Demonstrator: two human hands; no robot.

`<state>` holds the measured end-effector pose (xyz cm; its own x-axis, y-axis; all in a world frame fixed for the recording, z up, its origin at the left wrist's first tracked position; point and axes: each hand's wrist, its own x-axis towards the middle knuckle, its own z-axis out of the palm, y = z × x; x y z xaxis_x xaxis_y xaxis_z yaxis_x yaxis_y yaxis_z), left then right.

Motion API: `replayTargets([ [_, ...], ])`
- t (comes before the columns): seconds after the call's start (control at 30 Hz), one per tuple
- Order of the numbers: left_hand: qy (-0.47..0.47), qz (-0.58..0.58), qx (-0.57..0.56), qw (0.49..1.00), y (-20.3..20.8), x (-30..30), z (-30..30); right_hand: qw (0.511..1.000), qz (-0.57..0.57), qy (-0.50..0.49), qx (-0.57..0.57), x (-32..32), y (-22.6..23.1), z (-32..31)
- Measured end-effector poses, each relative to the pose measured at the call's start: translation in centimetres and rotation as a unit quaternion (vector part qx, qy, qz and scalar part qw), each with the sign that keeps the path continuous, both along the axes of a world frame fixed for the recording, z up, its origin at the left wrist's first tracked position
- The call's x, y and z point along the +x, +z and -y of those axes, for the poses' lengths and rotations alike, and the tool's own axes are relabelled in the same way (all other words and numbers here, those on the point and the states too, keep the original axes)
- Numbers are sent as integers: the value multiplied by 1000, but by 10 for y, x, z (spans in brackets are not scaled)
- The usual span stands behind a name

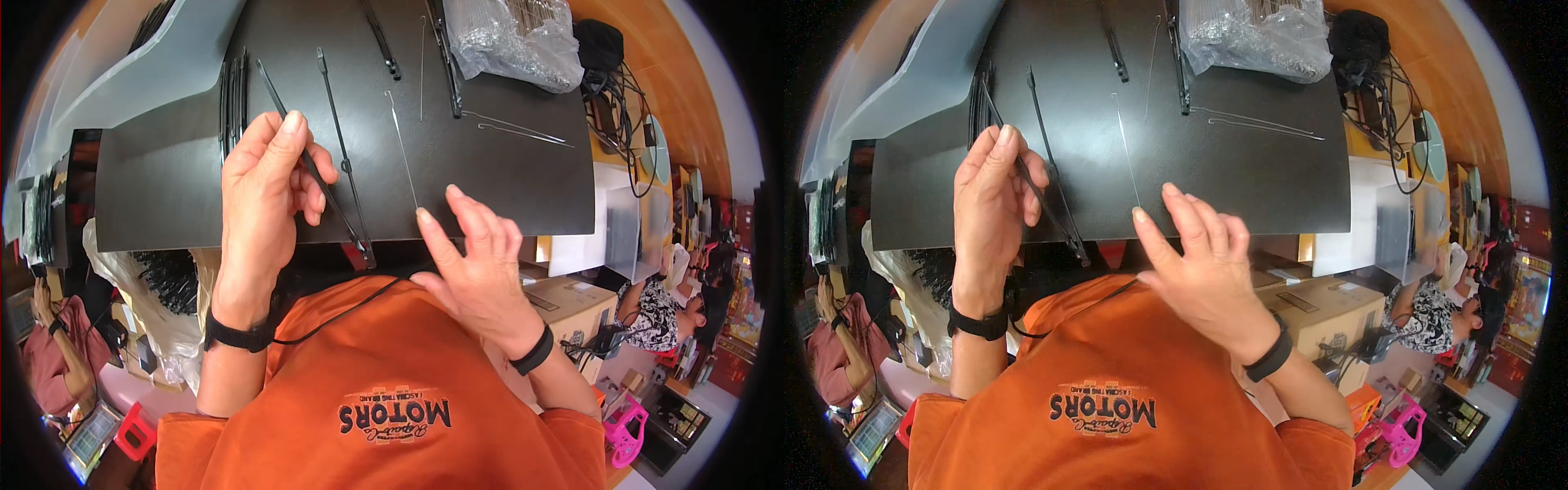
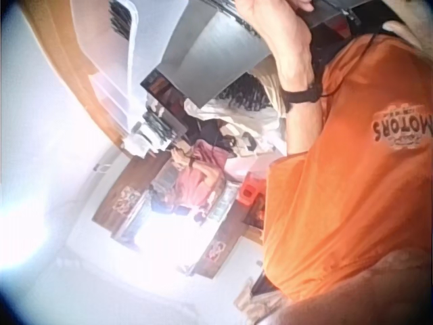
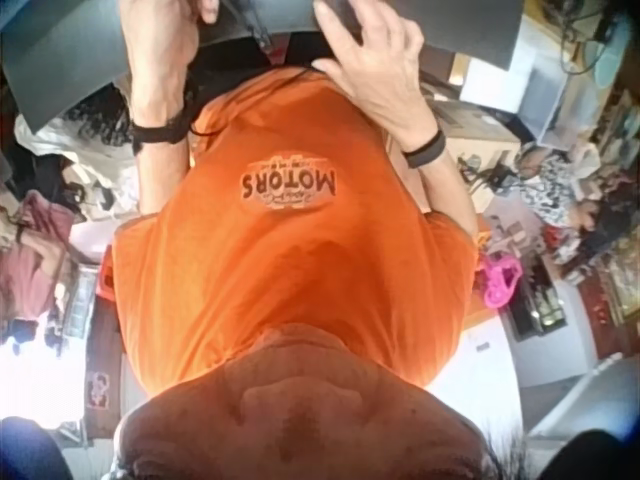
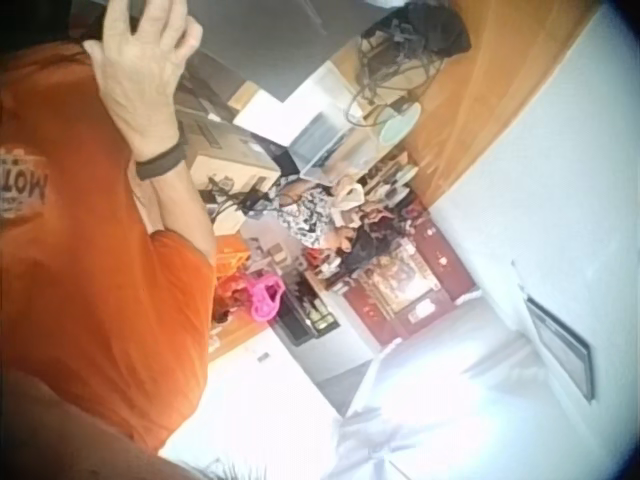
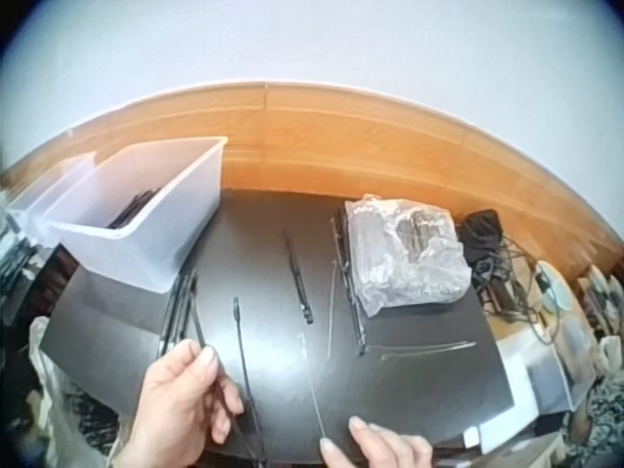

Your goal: The person picks up a wiper blade and a metal strip, slides the strip into the blade, and repeats this process multiple times. They occasionally move finished blades aside and reach into a plastic bin for more components.

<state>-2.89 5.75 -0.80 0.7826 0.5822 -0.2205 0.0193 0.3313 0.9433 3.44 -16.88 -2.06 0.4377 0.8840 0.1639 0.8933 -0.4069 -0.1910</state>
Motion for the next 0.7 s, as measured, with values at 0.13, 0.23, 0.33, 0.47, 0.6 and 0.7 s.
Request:
replayTargets([
  [0.13,-3,17,-13,1000,-1,-1,-2,1000,-3,17,22,23,-1,-2],
  [0.23,-6,19,-22,1000,1,-4,-3,994,77,81,-10,38,-15,-11],
  [0.33,0,16,-22,1000,2,-4,-2,991,87,102,16,34,-26,-11],
  [0.47,4,15,-17,1000,1,-5,-3,983,85,145,71,35,-31,-6],
  [0.6,3,1,-10,1000,2,-4,-1,974,60,180,126,40,-32,-6],
  [0.7,3,-1,18,1000,4,-5,1,972,14,124,201,30,-6,-2],
])
